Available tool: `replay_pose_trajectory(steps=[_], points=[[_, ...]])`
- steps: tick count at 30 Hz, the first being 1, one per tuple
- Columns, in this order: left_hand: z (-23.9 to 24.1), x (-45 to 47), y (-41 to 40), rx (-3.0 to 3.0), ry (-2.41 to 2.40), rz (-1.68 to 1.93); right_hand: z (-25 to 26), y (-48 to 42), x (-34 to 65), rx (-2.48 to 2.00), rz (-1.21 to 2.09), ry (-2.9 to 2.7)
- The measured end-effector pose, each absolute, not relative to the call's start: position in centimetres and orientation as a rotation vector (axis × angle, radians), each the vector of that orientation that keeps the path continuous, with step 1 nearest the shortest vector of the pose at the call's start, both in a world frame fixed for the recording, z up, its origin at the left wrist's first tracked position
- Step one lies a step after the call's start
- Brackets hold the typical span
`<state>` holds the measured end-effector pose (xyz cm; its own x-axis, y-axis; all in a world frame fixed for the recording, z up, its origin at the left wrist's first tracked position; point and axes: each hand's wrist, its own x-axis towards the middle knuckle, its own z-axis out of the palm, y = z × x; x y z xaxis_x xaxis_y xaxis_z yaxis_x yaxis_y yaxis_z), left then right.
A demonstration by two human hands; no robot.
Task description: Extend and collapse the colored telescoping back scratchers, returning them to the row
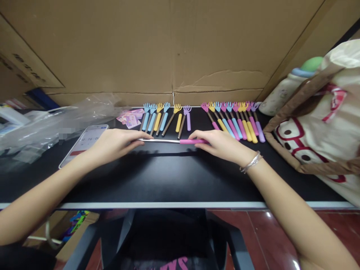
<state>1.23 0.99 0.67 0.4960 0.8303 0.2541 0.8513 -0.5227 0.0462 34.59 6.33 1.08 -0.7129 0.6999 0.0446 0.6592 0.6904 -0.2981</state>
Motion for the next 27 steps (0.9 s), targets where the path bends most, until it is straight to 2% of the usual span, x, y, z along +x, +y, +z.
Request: replay_pose_trajectory(steps=[16,27], points=[[0.2,0.9,1.4,-2.527,-1.313,-0.561,1.8,6.2,34.5,-1.090,0.676,-2.680],[0.3,1.0,1.2,-2.559,-1.227,-0.555,2.7,6.2,35.0,-1.038,1.269,-2.638]])
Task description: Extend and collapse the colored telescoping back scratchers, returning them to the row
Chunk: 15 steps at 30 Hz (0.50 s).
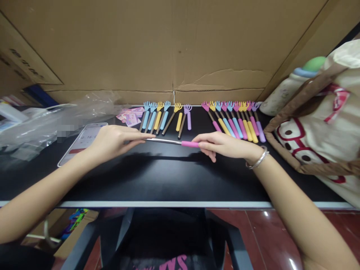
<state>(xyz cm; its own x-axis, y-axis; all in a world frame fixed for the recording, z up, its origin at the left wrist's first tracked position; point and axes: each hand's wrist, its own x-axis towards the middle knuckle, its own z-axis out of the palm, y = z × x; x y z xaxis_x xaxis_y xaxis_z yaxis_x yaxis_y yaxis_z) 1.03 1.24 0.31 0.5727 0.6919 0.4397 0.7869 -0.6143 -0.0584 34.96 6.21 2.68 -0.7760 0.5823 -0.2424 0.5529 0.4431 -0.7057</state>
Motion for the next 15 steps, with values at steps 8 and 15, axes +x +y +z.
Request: replay_pose_trajectory(steps=[8,15], points=[[0.8,0.8,1.2,-2.531,-1.161,-0.515,2.3,6.3,34.7,-1.042,1.286,-2.647],[0.4,0.7,1.4,-2.460,-1.145,-0.457,2.1,6.2,34.0,-1.076,1.010,-2.648]])
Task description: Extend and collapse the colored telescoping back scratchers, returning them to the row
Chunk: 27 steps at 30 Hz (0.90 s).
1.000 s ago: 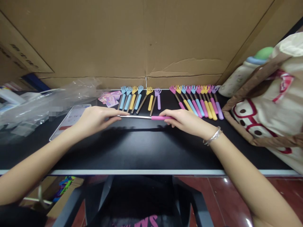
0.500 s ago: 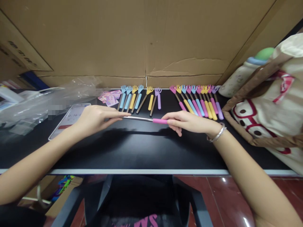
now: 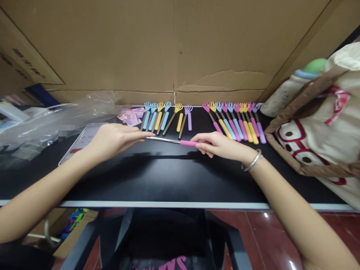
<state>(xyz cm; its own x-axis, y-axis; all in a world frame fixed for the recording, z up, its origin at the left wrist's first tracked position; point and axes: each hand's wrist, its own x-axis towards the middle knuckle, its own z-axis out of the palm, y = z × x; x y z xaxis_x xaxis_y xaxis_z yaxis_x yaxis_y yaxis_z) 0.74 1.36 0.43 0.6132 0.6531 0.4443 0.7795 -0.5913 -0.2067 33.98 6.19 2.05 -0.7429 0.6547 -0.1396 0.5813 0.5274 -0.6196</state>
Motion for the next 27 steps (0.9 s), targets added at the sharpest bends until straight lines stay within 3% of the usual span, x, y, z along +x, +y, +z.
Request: replay_pose_trajectory(steps=[17,27], points=[[0.34,0.56,1.59,-2.685,-1.384,-0.562,1.71,6.00,34.07,-0.953,0.418,-2.490],[0.27,0.55,1.63,-2.625,-1.405,-0.518,1.58,5.98,33.98,-0.978,0.306,-2.515]])
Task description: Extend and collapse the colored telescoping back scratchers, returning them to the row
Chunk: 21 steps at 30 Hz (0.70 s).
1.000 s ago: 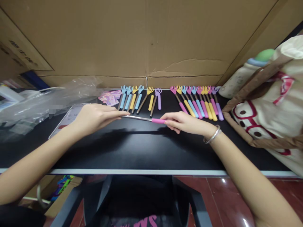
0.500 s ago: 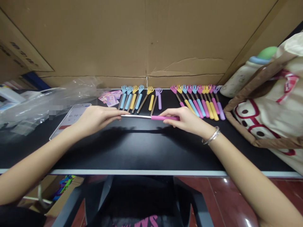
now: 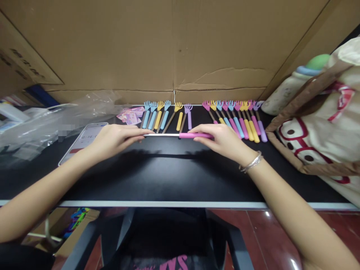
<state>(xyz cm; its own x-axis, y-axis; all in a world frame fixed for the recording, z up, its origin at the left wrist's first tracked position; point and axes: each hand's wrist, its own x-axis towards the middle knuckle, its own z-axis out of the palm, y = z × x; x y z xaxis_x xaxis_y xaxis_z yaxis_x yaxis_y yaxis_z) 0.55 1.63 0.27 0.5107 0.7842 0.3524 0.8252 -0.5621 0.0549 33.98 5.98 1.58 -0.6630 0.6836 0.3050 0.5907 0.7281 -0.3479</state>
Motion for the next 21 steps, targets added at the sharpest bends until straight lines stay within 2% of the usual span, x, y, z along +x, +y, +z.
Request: replay_pose_trajectory(steps=[6,11,21], points=[[0.5,0.7,1.5,-2.583,-1.406,-0.519,2.5,6.5,35.2,-1.071,0.380,-2.553],[0.7,0.7,1.5,-2.566,-1.466,-0.553,3.0,6.6,35.5,-1.171,0.493,-2.360],[0.7,0.4,1.9,-2.514,-1.522,-0.524,0.6,6.8,33.8,-1.081,0.844,-2.100]])
